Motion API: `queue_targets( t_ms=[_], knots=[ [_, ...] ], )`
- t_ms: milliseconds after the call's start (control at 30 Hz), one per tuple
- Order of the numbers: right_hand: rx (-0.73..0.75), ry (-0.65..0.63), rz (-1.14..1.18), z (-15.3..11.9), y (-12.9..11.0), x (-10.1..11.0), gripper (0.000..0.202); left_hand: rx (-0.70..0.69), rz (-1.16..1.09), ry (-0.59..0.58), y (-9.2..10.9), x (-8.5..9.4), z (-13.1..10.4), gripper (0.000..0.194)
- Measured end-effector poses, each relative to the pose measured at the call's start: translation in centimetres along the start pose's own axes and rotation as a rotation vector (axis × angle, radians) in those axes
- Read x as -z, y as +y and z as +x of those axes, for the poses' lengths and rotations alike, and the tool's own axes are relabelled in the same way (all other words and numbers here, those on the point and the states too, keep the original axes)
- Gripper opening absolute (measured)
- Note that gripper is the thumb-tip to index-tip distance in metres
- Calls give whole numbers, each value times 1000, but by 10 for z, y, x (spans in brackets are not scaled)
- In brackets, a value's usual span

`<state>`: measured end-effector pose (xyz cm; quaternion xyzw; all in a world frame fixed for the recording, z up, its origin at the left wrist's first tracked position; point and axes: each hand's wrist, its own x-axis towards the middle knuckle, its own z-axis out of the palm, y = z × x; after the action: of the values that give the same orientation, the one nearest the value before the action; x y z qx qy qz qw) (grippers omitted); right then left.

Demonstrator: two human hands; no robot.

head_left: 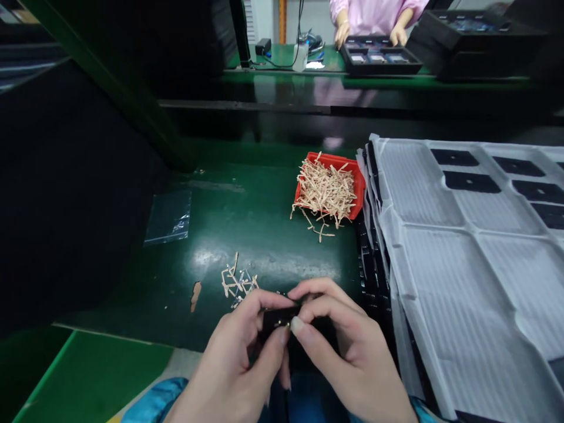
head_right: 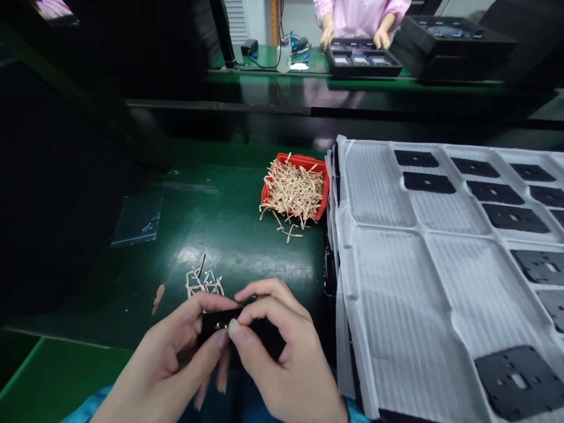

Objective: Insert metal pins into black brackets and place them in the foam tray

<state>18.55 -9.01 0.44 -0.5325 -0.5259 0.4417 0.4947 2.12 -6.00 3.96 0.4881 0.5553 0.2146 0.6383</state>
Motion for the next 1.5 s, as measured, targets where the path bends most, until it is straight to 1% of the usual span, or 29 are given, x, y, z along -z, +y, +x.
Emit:
queue_targets(
  t_ms=[167,333,467,967,1233,1400,1433,1500],
  knots=[
    [24,-35,-17,1,-2,1,12,89,-59,-31,2,2,-4,36],
    [4,-41,-21,0,-1,1,12,72,-94,-81,8,5,-6,37],
    [2,-38,-32,0,-2,0,12,64,-113,-88,11,5,-6,38],
    [-12,-56,-3,2,-3,3,12,79,-118,-122,10,8,-6,36],
    [40,17,-102,3,-8,-2,12,7,-88,-70,7,6,-5,34],
    [83,7,-192,2,-6,-2,11,-56,-15,-43,4,5,-2,34],
    [103,16,-212,1,-5,-3,11,-80,5,-30,2,4,-1,34],
    [164,53,-267,0,-3,-8,12,-139,64,36,-2,1,0,31]
  ],
)
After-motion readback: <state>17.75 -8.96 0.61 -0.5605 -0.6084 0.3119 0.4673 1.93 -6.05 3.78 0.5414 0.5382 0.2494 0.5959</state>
